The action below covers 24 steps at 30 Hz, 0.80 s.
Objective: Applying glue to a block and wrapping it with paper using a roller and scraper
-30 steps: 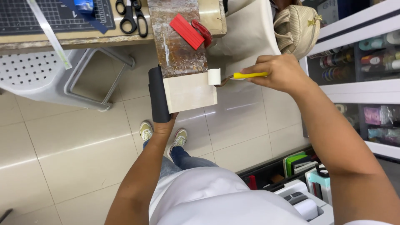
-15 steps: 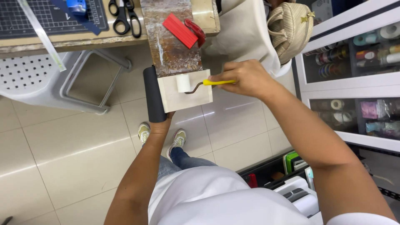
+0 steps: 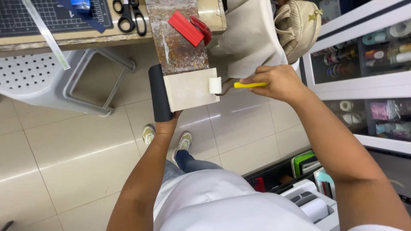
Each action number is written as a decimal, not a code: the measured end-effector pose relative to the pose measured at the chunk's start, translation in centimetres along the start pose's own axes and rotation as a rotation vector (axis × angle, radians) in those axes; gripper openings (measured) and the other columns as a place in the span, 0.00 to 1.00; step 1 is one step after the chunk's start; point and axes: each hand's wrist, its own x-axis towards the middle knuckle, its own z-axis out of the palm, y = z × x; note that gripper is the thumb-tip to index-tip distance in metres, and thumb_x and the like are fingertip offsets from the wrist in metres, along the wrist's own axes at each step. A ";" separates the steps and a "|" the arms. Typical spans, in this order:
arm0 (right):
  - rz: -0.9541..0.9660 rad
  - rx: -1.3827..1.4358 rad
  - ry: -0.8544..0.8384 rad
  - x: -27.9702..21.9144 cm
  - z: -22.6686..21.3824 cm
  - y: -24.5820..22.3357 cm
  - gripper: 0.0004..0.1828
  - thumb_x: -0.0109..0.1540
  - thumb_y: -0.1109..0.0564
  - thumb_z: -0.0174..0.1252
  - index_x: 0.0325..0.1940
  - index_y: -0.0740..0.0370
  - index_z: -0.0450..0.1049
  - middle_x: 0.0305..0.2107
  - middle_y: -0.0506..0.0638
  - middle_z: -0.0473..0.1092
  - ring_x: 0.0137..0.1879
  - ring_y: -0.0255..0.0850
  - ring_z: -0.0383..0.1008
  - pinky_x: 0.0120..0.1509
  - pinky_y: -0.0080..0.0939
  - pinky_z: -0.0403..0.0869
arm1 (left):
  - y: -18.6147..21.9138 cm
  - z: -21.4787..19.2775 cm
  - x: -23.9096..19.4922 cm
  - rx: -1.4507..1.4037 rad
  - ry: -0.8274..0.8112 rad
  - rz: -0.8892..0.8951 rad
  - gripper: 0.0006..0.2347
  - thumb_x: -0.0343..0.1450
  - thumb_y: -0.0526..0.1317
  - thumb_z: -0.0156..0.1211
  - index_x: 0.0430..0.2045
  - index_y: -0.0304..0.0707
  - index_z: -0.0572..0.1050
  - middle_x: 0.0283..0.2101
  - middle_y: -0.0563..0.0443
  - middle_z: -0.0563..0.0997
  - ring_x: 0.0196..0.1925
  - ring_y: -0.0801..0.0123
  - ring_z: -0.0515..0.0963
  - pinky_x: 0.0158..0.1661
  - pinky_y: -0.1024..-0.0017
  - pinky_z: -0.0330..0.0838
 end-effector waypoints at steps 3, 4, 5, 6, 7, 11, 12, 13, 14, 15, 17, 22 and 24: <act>-0.045 0.035 0.047 0.2 0.9 -1.5 0.17 0.57 0.41 0.68 0.51 0.22 0.81 0.32 0.37 0.74 0.36 0.42 0.78 0.39 0.42 0.76 | 0.1 -0.2 -0.4 0.008 0.000 0.003 0.31 0.64 0.47 0.77 0.59 0.34 0.72 0.60 0.43 0.78 0.68 0.60 0.72 0.69 0.58 0.60; -0.033 0.033 0.048 -0.7 0.8 -2.9 0.17 0.57 0.41 0.68 0.51 0.22 0.81 0.32 0.37 0.74 0.36 0.42 0.78 0.39 0.42 0.76 | 0.2 0.1 -0.4 0.006 -0.007 0.012 0.30 0.64 0.47 0.77 0.59 0.34 0.72 0.60 0.43 0.78 0.68 0.60 0.72 0.69 0.58 0.60; 0.018 0.062 0.044 -1.1 0.5 -4.2 0.16 0.58 0.42 0.67 0.50 0.26 0.82 0.30 0.39 0.75 0.36 0.45 0.79 0.39 0.44 0.77 | 0.3 0.5 -0.2 0.005 -0.007 0.018 0.30 0.64 0.47 0.77 0.59 0.34 0.72 0.60 0.43 0.78 0.68 0.60 0.72 0.69 0.58 0.60; 0.069 0.091 0.040 -1.6 0.3 -5.5 0.15 0.58 0.43 0.67 0.49 0.29 0.83 0.29 0.42 0.76 0.35 0.47 0.80 0.39 0.45 0.77 | 0.4 0.8 0.1 0.004 -0.008 0.025 0.30 0.64 0.47 0.77 0.59 0.34 0.72 0.60 0.43 0.78 0.67 0.60 0.72 0.69 0.58 0.60; 0.071 0.091 0.039 -2.6 0.0 -6.0 0.15 0.58 0.43 0.67 0.49 0.29 0.83 0.29 0.42 0.76 0.35 0.47 0.80 0.39 0.45 0.77 | 0.4 1.0 0.0 0.006 -0.008 0.027 0.30 0.64 0.47 0.77 0.59 0.34 0.73 0.60 0.43 0.78 0.67 0.60 0.72 0.69 0.58 0.60; 0.323 0.179 0.083 -4.2 -0.9 -9.0 0.16 0.59 0.44 0.68 0.52 0.29 0.82 0.30 0.41 0.76 0.37 0.47 0.80 0.40 0.43 0.78 | 0.4 1.1 -0.1 0.021 -0.007 0.034 0.30 0.64 0.47 0.77 0.59 0.34 0.73 0.60 0.44 0.78 0.67 0.60 0.72 0.70 0.58 0.60; 0.394 0.258 0.167 -4.3 -1.0 -10.1 0.17 0.61 0.44 0.67 0.55 0.29 0.81 0.31 0.41 0.76 0.38 0.47 0.81 0.40 0.44 0.78 | 0.5 1.1 0.0 0.022 -0.014 0.039 0.30 0.64 0.47 0.77 0.59 0.34 0.73 0.60 0.44 0.78 0.67 0.61 0.72 0.70 0.58 0.60; 0.407 0.255 0.174 -3.8 1.0 -10.5 0.17 0.61 0.44 0.67 0.55 0.29 0.81 0.31 0.41 0.76 0.38 0.47 0.81 0.40 0.44 0.78 | 1.8 2.2 1.6 0.019 -0.021 0.051 0.30 0.64 0.47 0.77 0.59 0.35 0.73 0.60 0.44 0.78 0.67 0.61 0.72 0.70 0.58 0.60; 0.448 0.251 0.232 -3.3 3.1 -10.9 0.18 0.62 0.43 0.66 0.57 0.27 0.79 0.32 0.39 0.74 0.38 0.46 0.81 0.39 0.43 0.78 | 3.2 3.3 3.2 0.016 -0.028 0.064 0.30 0.64 0.47 0.77 0.59 0.35 0.73 0.60 0.44 0.78 0.67 0.61 0.72 0.70 0.59 0.60; 0.489 0.252 0.284 -2.8 5.3 -11.6 0.20 0.63 0.42 0.64 0.60 0.26 0.77 0.34 0.38 0.73 0.38 0.45 0.81 0.39 0.43 0.78 | 4.5 4.0 4.3 0.017 -0.038 0.069 0.30 0.63 0.47 0.77 0.59 0.35 0.73 0.60 0.44 0.78 0.67 0.61 0.72 0.70 0.59 0.60; 0.521 0.290 0.305 -3.2 5.7 -14.6 0.19 0.65 0.46 0.62 0.61 0.35 0.77 0.34 0.45 0.74 0.38 0.51 0.81 0.38 0.48 0.78 | 5.0 4.8 4.7 0.018 -0.061 0.077 0.30 0.63 0.47 0.77 0.59 0.35 0.73 0.60 0.45 0.78 0.67 0.61 0.72 0.70 0.59 0.60; 0.641 0.292 0.246 -9.0 6.3 -19.1 0.19 0.64 0.49 0.63 0.60 0.42 0.78 0.32 0.48 0.75 0.38 0.53 0.81 0.37 0.50 0.79 | 3.6 5.6 5.5 0.028 -0.058 0.086 0.30 0.63 0.48 0.77 0.59 0.35 0.73 0.59 0.45 0.78 0.67 0.62 0.72 0.70 0.59 0.60; 0.684 0.319 0.192 -9.8 4.4 -19.4 0.17 0.62 0.46 0.65 0.56 0.38 0.81 0.30 0.45 0.76 0.38 0.50 0.81 0.37 0.47 0.79 | 2.9 5.3 4.8 0.036 -0.063 0.079 0.30 0.63 0.48 0.77 0.59 0.35 0.73 0.59 0.45 0.78 0.67 0.62 0.72 0.70 0.59 0.60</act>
